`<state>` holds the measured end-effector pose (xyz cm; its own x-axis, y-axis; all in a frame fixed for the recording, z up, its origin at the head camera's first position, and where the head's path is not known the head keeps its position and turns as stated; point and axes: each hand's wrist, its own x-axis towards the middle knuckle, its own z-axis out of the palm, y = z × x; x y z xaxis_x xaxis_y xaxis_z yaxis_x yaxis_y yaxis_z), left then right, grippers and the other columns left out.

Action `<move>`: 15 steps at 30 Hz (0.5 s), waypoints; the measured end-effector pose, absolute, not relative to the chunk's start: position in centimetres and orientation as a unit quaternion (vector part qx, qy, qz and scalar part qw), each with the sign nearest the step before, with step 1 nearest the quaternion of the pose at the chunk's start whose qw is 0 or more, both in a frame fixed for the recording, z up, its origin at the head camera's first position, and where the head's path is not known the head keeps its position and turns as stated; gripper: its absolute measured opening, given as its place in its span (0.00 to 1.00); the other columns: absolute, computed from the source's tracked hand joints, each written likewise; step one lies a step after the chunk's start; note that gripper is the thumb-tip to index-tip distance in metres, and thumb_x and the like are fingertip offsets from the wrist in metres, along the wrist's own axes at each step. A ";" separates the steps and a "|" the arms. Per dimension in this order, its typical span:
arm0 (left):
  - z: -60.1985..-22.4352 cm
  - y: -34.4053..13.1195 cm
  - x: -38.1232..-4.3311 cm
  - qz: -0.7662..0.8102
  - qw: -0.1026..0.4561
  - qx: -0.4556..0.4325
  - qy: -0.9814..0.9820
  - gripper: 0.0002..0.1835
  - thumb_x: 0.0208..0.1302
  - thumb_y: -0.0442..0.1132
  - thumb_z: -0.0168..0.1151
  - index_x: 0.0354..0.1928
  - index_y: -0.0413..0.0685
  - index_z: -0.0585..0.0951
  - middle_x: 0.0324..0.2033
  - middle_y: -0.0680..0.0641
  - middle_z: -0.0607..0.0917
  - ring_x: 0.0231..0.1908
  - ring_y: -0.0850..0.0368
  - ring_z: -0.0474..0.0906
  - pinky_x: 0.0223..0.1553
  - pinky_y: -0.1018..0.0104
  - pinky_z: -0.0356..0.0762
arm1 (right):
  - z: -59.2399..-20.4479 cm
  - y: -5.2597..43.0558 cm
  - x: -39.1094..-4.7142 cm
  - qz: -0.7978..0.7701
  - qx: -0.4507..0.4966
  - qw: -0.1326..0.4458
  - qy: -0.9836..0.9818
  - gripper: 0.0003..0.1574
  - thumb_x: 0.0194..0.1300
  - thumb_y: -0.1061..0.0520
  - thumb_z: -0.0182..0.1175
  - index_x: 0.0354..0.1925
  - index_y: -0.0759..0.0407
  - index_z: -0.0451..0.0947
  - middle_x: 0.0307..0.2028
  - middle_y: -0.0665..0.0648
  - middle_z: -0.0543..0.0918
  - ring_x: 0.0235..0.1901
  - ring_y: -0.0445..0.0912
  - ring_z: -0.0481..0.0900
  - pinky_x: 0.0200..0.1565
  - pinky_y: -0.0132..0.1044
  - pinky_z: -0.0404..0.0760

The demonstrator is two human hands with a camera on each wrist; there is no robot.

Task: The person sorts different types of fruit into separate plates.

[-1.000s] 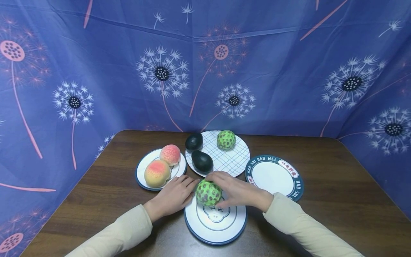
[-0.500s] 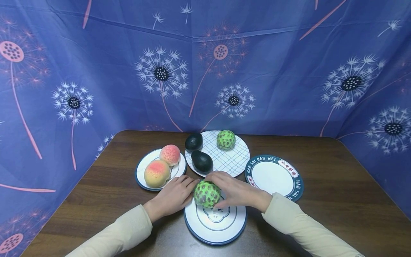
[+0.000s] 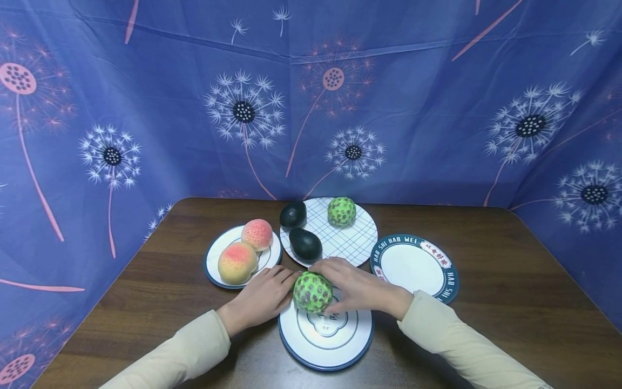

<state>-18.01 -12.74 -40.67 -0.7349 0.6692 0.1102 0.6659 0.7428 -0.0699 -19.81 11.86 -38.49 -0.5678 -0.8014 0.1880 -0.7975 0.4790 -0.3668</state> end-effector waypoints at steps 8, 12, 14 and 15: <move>-40.8 -12.8 -18.1 0.013 0.066 -0.359 -0.931 0.25 0.64 0.51 0.52 0.60 0.49 0.70 0.51 0.50 0.78 0.52 0.56 0.72 0.53 0.59 0.73 | -37.9 12.7 -20.3 -0.188 -0.457 -0.019 0.869 0.52 0.42 0.41 0.71 0.63 0.51 0.61 0.61 0.49 0.69 0.62 0.45 0.63 0.64 0.45 0.62; -40.8 -12.8 -18.1 0.013 0.070 -0.359 -0.930 0.25 0.64 0.50 0.52 0.60 0.49 0.70 0.51 0.50 0.78 0.52 0.56 0.72 0.53 0.59 0.73 | -37.4 13.4 -20.6 -0.183 -0.452 -0.018 0.873 0.50 0.43 0.43 0.71 0.63 0.50 0.62 0.61 0.48 0.68 0.62 0.45 0.64 0.64 0.45 0.63; -40.8 -12.8 -18.1 0.012 0.072 -0.360 -0.930 0.25 0.64 0.50 0.52 0.60 0.49 0.70 0.51 0.50 0.78 0.52 0.56 0.72 0.53 0.59 0.73 | -37.3 13.7 -20.8 -0.181 -0.450 -0.021 0.874 0.49 0.44 0.44 0.71 0.62 0.50 0.63 0.60 0.48 0.68 0.61 0.45 0.64 0.63 0.45 0.64; -40.8 -12.8 -18.1 0.012 0.072 -0.360 -0.930 0.25 0.64 0.50 0.52 0.60 0.49 0.71 0.51 0.50 0.78 0.52 0.56 0.72 0.53 0.59 0.73 | -37.3 13.9 -20.9 -0.177 -0.448 -0.025 0.876 0.48 0.45 0.44 0.71 0.62 0.50 0.63 0.60 0.47 0.68 0.61 0.45 0.65 0.63 0.45 0.65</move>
